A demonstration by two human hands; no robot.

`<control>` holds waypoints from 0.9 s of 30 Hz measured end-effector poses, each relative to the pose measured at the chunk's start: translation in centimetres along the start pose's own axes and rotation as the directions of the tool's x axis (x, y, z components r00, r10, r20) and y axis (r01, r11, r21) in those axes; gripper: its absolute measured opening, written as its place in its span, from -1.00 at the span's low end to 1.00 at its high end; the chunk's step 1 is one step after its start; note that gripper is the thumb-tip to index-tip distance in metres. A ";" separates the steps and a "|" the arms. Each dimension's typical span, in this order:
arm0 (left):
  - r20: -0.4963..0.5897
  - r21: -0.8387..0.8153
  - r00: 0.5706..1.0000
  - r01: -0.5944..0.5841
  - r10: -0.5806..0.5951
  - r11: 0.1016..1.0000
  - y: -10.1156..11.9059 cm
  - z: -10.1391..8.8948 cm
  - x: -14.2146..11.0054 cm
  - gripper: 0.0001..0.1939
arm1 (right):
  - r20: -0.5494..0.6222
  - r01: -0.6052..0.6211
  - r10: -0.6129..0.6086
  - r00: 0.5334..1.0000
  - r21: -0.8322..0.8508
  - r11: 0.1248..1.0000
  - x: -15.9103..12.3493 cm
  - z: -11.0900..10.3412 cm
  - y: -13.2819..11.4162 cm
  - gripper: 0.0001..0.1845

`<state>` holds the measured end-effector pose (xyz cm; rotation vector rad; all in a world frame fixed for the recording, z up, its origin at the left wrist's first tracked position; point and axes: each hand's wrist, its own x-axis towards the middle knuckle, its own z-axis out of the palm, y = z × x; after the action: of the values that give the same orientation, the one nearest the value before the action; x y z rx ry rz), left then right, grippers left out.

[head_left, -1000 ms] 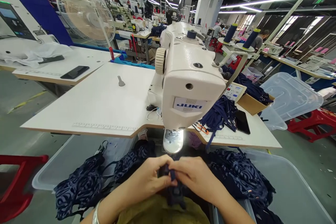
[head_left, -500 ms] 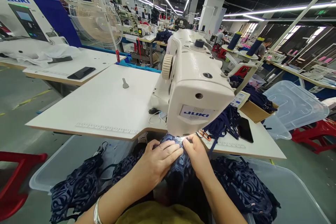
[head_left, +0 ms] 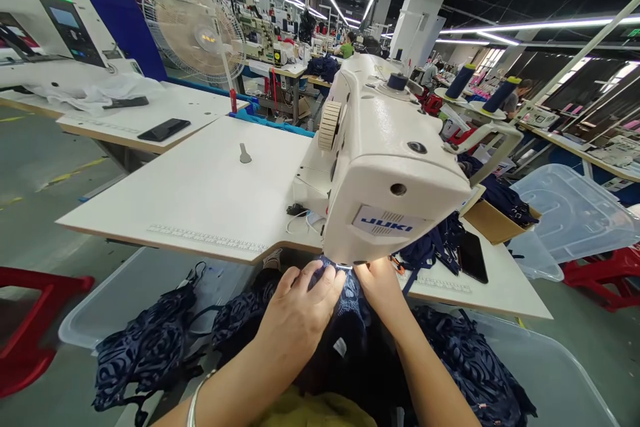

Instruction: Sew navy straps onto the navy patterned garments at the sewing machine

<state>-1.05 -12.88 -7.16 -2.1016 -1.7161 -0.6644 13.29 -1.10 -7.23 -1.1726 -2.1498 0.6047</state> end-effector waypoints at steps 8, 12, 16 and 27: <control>-0.013 0.043 1.000 0.010 -0.010 0.999 0.5 0.3 0.1 -0.62 | 0.024 -0.053 0.053 0.998 0.000 0.999 0.4 0.0 -0.2 -0.84; -0.013 0.056 1.000 0.006 -0.005 0.998 0.6 0.2 -0.1 -0.61 | 0.044 -0.063 0.064 0.997 -0.012 0.998 0.4 -0.1 -0.2 -0.83; 0.000 0.065 1.000 0.009 -0.009 0.998 0.7 0.2 -0.1 -0.60 | 0.045 -0.063 0.064 0.997 -0.024 0.998 0.4 0.0 -0.2 -0.80; -0.025 0.079 0.999 0.022 -0.020 0.997 0.5 0.0 0.1 -0.62 | 0.063 0.092 -0.089 0.994 -0.046 0.995 0.4 0.2 0.4 -0.73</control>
<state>-0.55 -12.89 -7.06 -2.0161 -1.7250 -0.6148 13.18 -0.63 -7.52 -1.0884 -2.2676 0.5575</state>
